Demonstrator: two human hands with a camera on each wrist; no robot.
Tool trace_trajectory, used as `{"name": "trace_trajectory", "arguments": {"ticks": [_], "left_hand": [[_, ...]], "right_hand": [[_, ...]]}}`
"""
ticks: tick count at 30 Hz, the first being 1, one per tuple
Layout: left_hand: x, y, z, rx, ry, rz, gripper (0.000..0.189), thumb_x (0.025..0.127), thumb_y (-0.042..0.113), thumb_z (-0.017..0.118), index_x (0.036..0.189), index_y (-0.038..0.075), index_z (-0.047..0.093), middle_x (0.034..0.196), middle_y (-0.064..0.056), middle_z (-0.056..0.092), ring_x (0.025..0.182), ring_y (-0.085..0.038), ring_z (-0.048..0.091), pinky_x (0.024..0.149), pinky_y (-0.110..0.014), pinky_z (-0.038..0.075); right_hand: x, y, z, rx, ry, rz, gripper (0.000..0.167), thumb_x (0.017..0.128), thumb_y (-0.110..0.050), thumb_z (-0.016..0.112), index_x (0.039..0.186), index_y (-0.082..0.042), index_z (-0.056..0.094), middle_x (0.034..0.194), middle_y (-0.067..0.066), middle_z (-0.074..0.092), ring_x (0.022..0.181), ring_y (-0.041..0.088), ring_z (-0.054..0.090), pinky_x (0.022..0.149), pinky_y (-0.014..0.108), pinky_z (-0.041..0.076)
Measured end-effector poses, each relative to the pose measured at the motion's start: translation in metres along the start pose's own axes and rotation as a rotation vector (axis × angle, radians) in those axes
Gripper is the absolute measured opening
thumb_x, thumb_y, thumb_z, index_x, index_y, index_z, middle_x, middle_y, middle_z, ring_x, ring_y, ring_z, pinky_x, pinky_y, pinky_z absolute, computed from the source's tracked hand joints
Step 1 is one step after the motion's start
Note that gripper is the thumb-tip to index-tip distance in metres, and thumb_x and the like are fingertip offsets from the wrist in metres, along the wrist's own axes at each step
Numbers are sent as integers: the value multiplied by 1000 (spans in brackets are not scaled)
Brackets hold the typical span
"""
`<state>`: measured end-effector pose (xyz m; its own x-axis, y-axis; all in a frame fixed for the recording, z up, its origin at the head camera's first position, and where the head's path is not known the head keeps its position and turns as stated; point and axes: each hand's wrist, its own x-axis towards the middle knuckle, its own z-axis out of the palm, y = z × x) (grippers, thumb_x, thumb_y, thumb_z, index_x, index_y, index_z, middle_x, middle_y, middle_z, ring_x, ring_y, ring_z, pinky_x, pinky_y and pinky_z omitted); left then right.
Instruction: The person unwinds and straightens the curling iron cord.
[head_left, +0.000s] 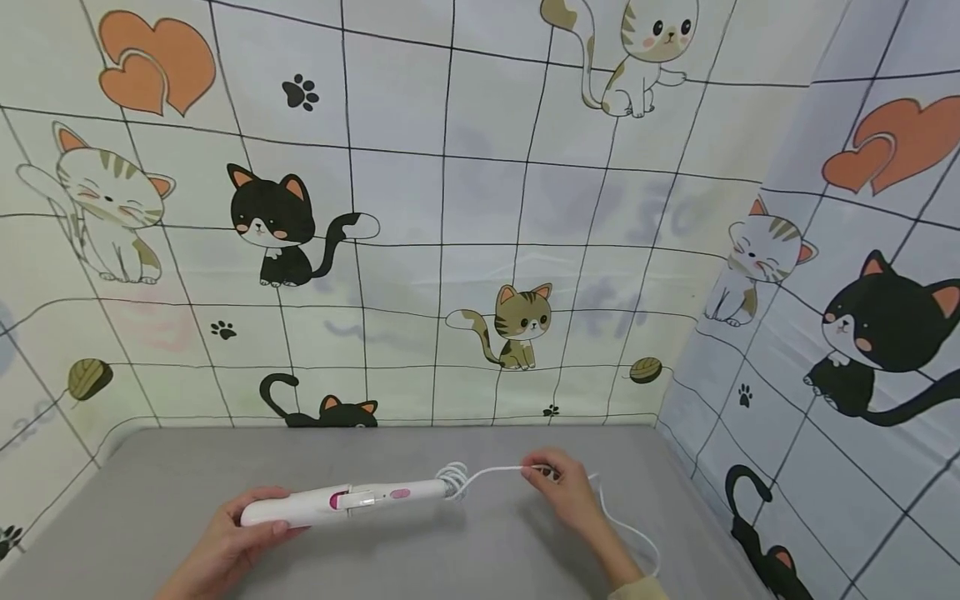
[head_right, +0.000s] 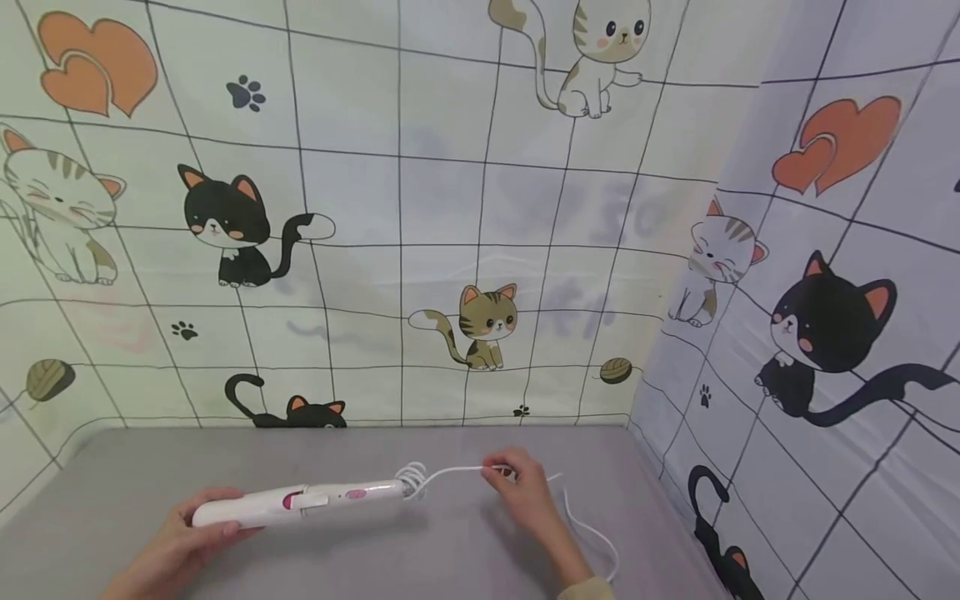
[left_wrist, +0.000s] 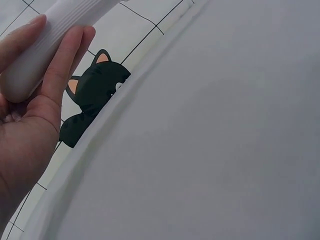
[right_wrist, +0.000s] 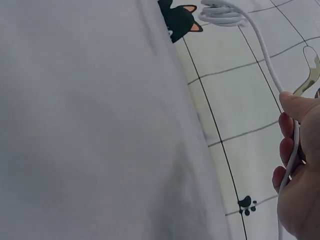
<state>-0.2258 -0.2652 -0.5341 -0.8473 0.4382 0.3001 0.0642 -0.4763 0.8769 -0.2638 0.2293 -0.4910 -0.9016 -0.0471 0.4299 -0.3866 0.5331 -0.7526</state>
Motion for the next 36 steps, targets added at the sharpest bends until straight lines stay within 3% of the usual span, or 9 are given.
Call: {"name": "trace_trajectory", "arguments": {"ticks": [5,13,17,25,30,36], "left_hand": [[0,-1,-5,-42,-32,68,54,95,-26,38,130,5,66,129,-7,58,118,-24,64,105,-46,51],[-1,2,-5,-12,2,13,51,97,-23,42,128,8,68,129,-5,56,118,-24,64,104,-44,53],[-1,3,-5,-10,-1,2,52,97,-23,42,127,9,68,128,-6,56,116,-26,66,104,-43,53],[-3,3,-5,11,26,-5,51,97,-22,43,126,10,69,127,-7,56,115,-27,66,104,-44,53],[-4,5,-5,42,56,-45,49,98,-19,46,124,14,71,126,-4,57,113,-26,68,101,-42,56],[-6,7,-2,57,79,-76,48,97,-19,48,121,15,72,125,-4,57,112,-24,67,101,-43,56]], "right_hand": [[-3,11,-5,7,20,11,11,86,-5,81,91,-14,77,90,-3,70,81,7,57,70,24,49],[-3,19,-4,-32,-33,-36,10,90,-4,76,95,-12,77,92,-3,69,84,8,58,70,24,50],[-3,17,-5,-51,-37,-53,13,94,-3,71,99,-12,77,97,-2,72,91,12,63,77,28,56],[1,5,-1,65,-93,18,18,101,-4,63,114,-7,75,112,5,74,107,27,67,93,31,59],[4,-5,10,60,-191,-69,24,99,-8,67,122,-5,71,121,8,72,116,32,63,103,48,55],[6,-16,26,47,-348,-215,30,98,-14,70,126,-3,70,124,9,71,119,30,63,102,49,55]]}}
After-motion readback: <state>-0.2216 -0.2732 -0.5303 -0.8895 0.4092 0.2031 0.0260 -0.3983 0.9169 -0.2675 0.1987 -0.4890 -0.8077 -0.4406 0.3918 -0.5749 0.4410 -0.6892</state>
